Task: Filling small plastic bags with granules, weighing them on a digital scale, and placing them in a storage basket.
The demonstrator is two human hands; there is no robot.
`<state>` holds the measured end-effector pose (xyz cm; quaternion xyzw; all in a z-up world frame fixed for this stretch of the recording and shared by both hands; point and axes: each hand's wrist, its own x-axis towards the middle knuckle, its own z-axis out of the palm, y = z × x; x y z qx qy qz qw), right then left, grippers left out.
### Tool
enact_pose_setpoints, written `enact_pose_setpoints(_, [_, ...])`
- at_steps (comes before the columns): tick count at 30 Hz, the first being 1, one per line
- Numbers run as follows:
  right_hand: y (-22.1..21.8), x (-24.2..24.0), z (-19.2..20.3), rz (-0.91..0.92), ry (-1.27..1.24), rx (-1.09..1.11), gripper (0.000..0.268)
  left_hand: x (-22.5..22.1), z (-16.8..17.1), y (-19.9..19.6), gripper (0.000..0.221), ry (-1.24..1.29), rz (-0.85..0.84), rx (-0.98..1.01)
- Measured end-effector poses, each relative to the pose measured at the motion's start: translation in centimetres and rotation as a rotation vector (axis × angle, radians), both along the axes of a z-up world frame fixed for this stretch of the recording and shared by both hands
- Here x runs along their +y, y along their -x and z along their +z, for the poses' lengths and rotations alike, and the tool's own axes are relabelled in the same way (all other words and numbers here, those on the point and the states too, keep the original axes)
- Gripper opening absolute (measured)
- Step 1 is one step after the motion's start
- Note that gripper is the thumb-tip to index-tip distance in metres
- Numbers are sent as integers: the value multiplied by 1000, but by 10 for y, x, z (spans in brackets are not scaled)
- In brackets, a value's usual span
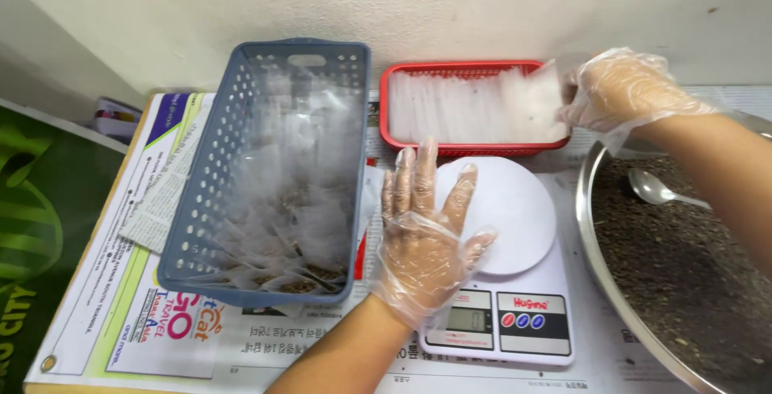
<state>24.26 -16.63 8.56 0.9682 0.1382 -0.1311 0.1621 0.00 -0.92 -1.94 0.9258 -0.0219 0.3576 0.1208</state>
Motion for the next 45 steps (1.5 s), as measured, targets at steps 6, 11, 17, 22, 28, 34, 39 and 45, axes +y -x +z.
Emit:
enact_pose_setpoints(6, [14, 4, -12, 28, -29, -47, 64, -6, -7, -3, 84, 16, -36, 48])
enact_pose_setpoints(11, [3, 3, -44, 111, 101, -208, 61, -4, -5, -1, 81, -33, -23, 24])
enact_pose_setpoints(17, [-6, 13, -52, 147, 137, -178, 29, 0, -1, 0, 80, -35, -23, 29])
enact_pose_setpoints(22, [-12, 23, -30, -23, 334, 48, 23, 1, -4, -3, 70, -32, -13, -1])
enact_pose_setpoints(28, [19, -6, 32, -11, 97, 13, 44, -7, -3, -9, 54, 64, -87, -38])
enact_pose_setpoints(34, [94, -55, 91, -1, -335, 120, 32, -50, 36, -36, 79, 342, -280, -161])
enact_pose_setpoints(39, [119, -92, 89, -74, -391, 287, 21, -94, 70, -65, 75, 769, -585, 9])
enact_pose_setpoints(45, [130, -137, 74, -148, -551, 137, 12, -126, 67, -79, 12, 1078, -765, 285])
